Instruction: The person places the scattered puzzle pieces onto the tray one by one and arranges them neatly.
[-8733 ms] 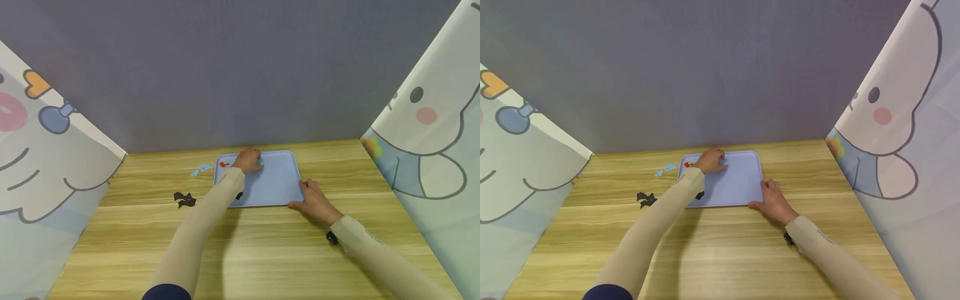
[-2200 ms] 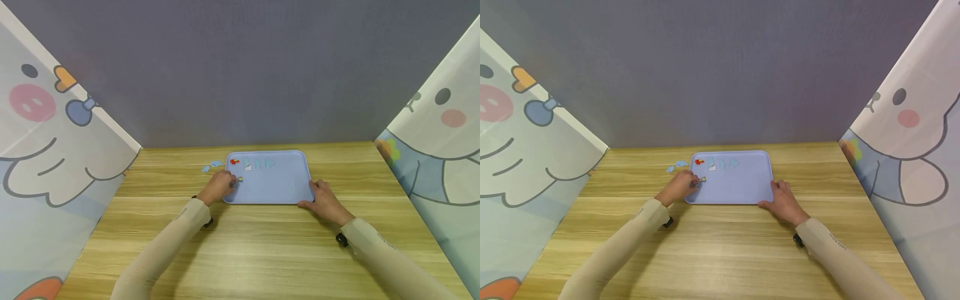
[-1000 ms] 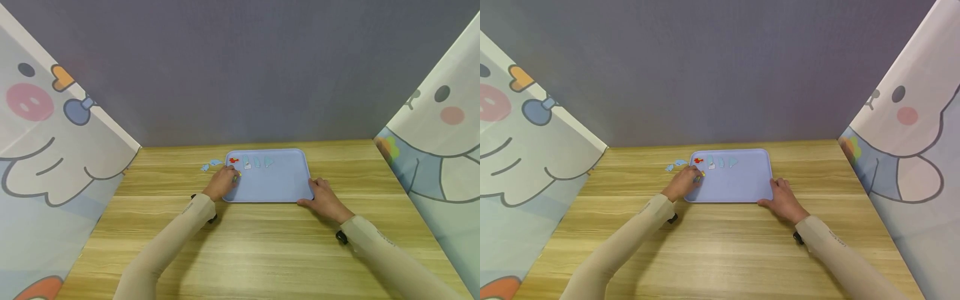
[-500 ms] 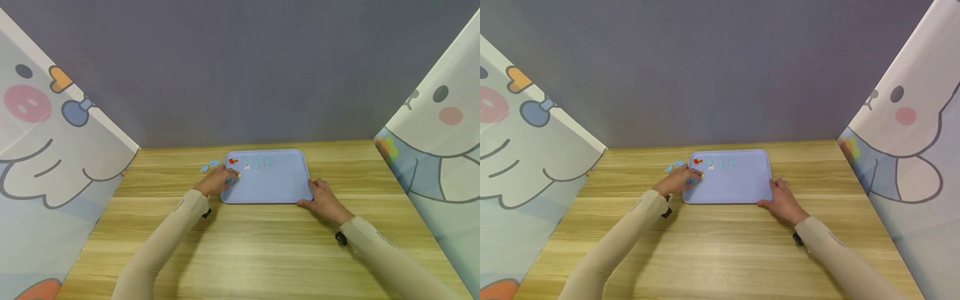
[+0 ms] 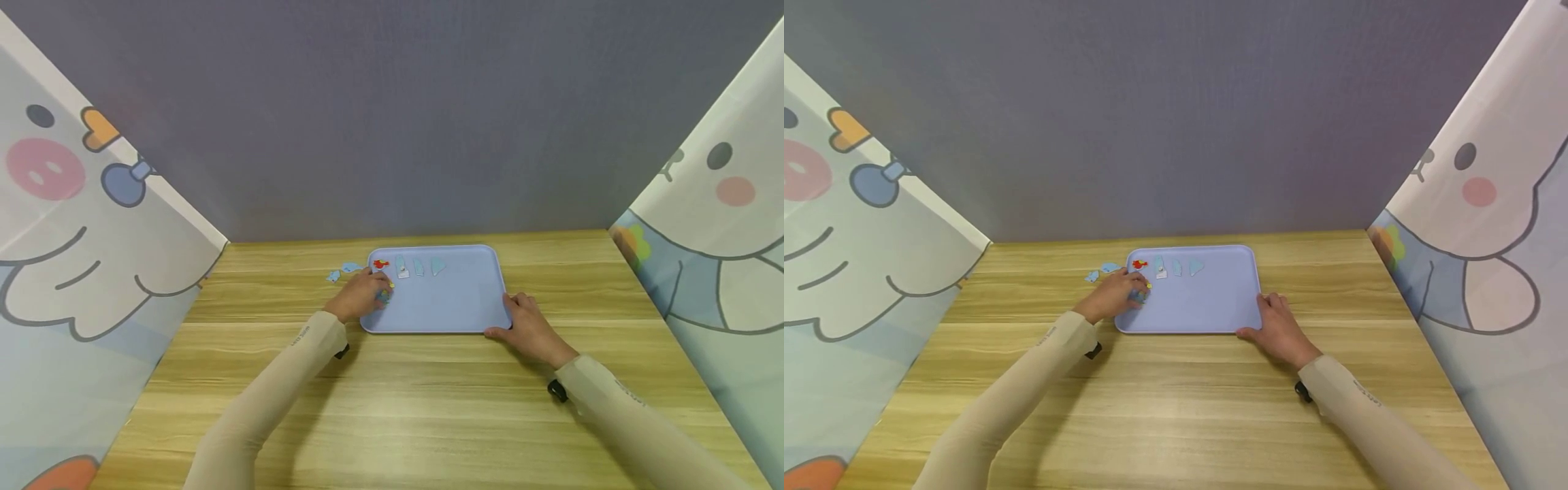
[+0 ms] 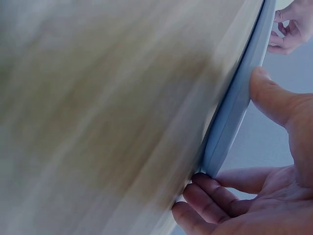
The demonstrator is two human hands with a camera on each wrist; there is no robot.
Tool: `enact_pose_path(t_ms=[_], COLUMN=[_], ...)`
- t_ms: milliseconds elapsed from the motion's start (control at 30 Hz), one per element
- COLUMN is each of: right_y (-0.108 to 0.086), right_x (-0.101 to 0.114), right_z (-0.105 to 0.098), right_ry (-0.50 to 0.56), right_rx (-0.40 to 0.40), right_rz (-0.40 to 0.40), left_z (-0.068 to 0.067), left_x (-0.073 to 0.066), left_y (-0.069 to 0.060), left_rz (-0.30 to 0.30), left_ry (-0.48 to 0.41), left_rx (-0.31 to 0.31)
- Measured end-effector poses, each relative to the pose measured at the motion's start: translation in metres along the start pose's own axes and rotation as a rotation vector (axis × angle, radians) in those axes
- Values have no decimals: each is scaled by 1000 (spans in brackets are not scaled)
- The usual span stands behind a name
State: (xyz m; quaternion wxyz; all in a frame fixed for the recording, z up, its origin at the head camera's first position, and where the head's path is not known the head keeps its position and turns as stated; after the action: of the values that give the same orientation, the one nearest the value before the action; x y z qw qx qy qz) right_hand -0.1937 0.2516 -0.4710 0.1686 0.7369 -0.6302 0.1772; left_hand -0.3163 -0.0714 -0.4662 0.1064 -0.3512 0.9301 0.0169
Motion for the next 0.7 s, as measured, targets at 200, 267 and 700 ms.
enact_pose_path(t_ms=[200, 267, 700], right_y=[0, 0, -1], right_x=[-1, 0, 2], right_z=[0, 0, -2], right_ry=[2, 4, 14], right_rx=[5, 8, 19], right_rz=[3, 3, 10], left_z=[1, 2, -8], left_x=[-4, -3, 3], left_y=[0, -1, -19], left_rz=[-51, -54, -31], left_ry=[-22, -28, -43], left_rx=[8, -3, -76])
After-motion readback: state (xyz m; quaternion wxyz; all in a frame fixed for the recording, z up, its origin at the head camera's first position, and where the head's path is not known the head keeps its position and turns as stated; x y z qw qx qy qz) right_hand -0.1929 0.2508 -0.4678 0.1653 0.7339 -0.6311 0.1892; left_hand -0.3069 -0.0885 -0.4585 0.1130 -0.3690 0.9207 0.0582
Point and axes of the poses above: each hand's wrist, its own y-axis towards the middle knuckle, its own z-axis out of the palm, x = y × z, the point moved 2 cm from there along y, towards the middle knuckle, and after that the axes turned 3 degrees about z, right-handed, at the moved point
